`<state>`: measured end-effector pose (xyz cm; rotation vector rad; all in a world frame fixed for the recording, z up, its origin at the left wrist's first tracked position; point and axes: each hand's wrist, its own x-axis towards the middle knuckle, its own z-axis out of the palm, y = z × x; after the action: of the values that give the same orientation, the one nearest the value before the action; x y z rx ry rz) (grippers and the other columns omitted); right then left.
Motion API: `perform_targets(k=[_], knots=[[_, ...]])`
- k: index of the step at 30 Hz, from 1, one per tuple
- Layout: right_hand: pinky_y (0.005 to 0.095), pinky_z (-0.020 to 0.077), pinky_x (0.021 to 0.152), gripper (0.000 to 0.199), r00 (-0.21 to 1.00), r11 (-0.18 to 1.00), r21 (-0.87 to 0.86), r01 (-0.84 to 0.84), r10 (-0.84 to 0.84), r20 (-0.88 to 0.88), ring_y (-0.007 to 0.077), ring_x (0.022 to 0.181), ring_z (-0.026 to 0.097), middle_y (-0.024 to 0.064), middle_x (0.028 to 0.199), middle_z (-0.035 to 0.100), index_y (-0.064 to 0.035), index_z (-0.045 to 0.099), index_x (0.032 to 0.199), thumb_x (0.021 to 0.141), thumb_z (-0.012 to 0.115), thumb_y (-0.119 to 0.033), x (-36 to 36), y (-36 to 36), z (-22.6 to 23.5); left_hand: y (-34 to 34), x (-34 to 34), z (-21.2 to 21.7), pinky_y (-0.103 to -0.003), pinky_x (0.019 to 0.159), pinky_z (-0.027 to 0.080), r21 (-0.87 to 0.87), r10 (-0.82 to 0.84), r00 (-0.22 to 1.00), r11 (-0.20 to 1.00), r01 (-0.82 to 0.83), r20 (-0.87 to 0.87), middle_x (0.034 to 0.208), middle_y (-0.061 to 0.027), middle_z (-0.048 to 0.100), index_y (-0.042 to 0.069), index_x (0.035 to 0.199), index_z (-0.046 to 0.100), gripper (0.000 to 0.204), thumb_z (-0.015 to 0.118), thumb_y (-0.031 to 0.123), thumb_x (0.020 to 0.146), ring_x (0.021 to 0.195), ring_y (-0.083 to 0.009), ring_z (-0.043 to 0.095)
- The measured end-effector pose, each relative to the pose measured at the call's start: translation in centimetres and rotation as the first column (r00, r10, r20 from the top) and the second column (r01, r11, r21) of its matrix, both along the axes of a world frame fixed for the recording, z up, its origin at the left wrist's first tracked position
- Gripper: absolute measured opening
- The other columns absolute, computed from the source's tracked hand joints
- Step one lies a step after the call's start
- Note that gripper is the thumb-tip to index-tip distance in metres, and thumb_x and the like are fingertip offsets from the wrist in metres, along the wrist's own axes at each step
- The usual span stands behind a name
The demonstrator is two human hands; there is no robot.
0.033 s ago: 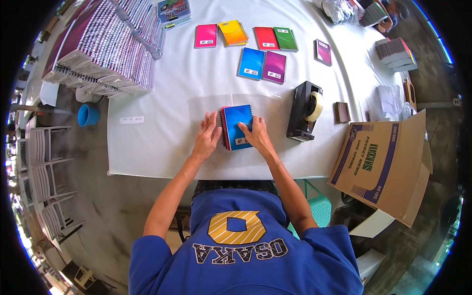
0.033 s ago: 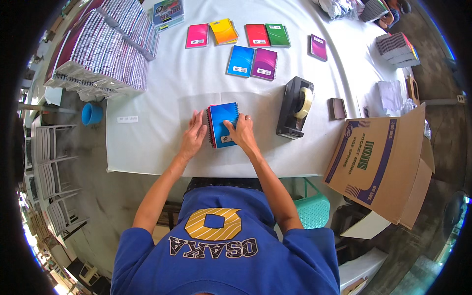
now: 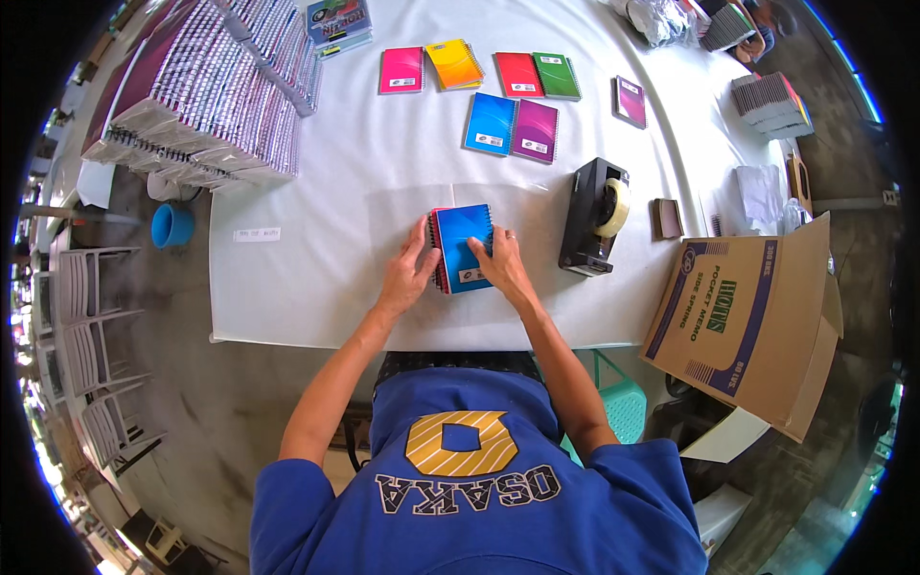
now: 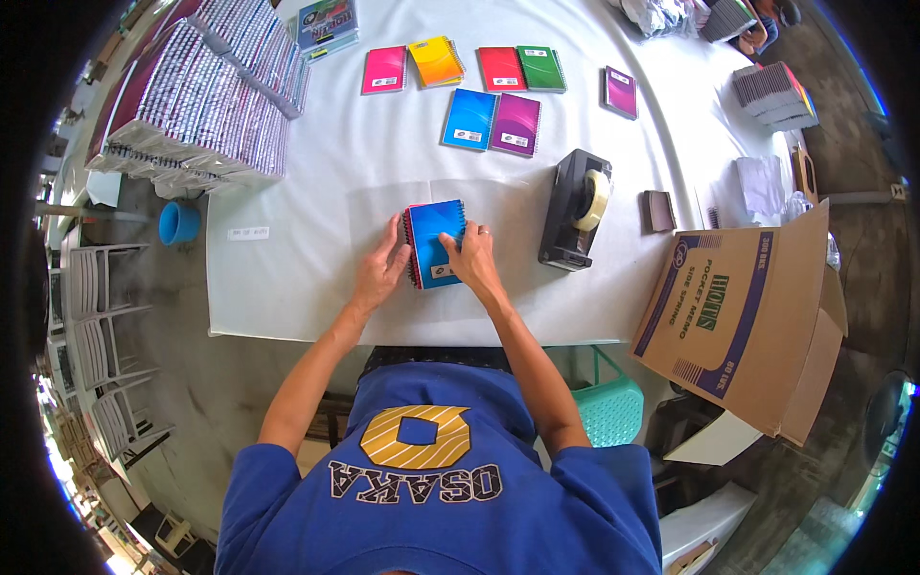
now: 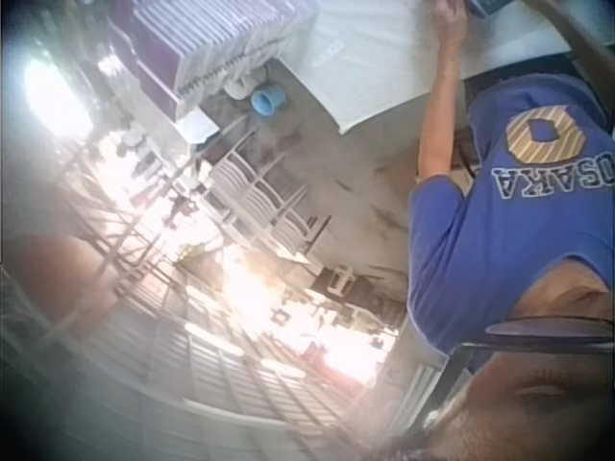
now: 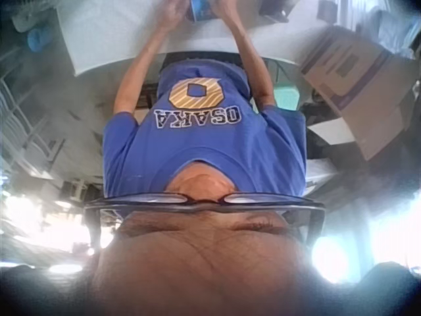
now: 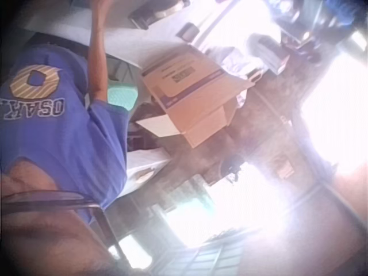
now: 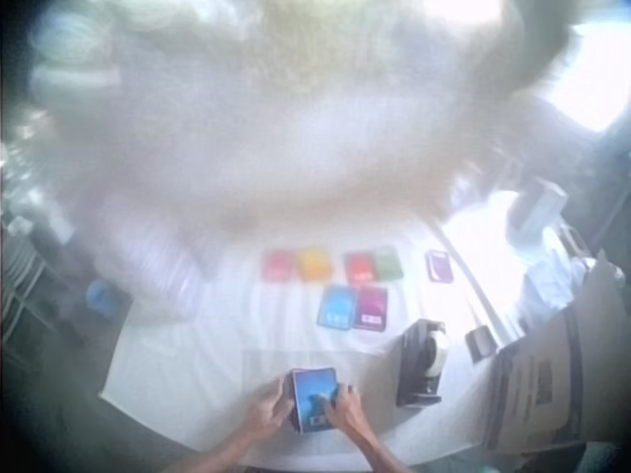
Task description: The person organizes multicolored small notepads into stacks, places a stack into a plastic sleeve, and uses a tape dispenser to seal the package before placing it into a cardboard box.
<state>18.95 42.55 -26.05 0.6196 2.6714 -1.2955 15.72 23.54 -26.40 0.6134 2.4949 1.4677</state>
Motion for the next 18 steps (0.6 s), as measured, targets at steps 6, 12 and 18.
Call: perform_targets(k=[6, 12, 18], knots=[[0.0389, 0.0383, 0.096, 0.044, 0.993, 0.983, -0.158, 0.092, -0.103, -0.063, 0.0343, 0.108, 0.047, 0.0214, 0.121, 0.047, -0.0020, 0.046, 0.133, 0.101, 0.041, -0.032, 1.5, -1.1, -1.1, 1.2, 1.0, -0.6, -0.034, 0.079, 0.051, 0.105, 0.057, 0.961, 0.990, -0.089, 0.272, 0.099, -0.0180, 0.067, 0.005, 0.148, 0.021, 0.070, 0.056, 0.032, 0.094, 0.084, -0.0239, 0.067], [0.0379, 0.0360, 0.097, 0.043, 0.985, 0.977, -0.178, 0.121, -0.139, -0.097, 0.0305, 0.109, 0.045, 0.0204, 0.120, 0.048, -0.0033, 0.045, 0.134, 0.102, 0.037, -0.032, 1.7, -1.4, -1.4, 1.3, 1.1, -1.1, -0.035, 0.076, 0.052, 0.050, 0.092, 0.968, 0.993, -0.106, 0.232, 0.093, -0.0206, 0.067, 0.003, 0.147, 0.022, 0.068, 0.055, 0.030, 0.094, 0.081, -0.0259, 0.068], [0.0383, 0.0397, 0.093, 0.041, 0.988, 0.992, -0.099, 0.081, -0.093, -0.124, 0.0318, 0.104, 0.049, 0.0217, 0.118, 0.049, -0.0008, 0.047, 0.132, 0.102, 0.040, -0.028, 2.0, -0.3, -2.5, 2.1, 1.3, 0.2, -0.030, 0.084, 0.049, -0.002, 0.088, 0.938, 0.996, -0.093, 0.337, 0.109, -0.0175, 0.066, -0.001, 0.146, 0.023, 0.067, 0.055, 0.028, 0.096, 0.094, -0.0160, 0.064]])
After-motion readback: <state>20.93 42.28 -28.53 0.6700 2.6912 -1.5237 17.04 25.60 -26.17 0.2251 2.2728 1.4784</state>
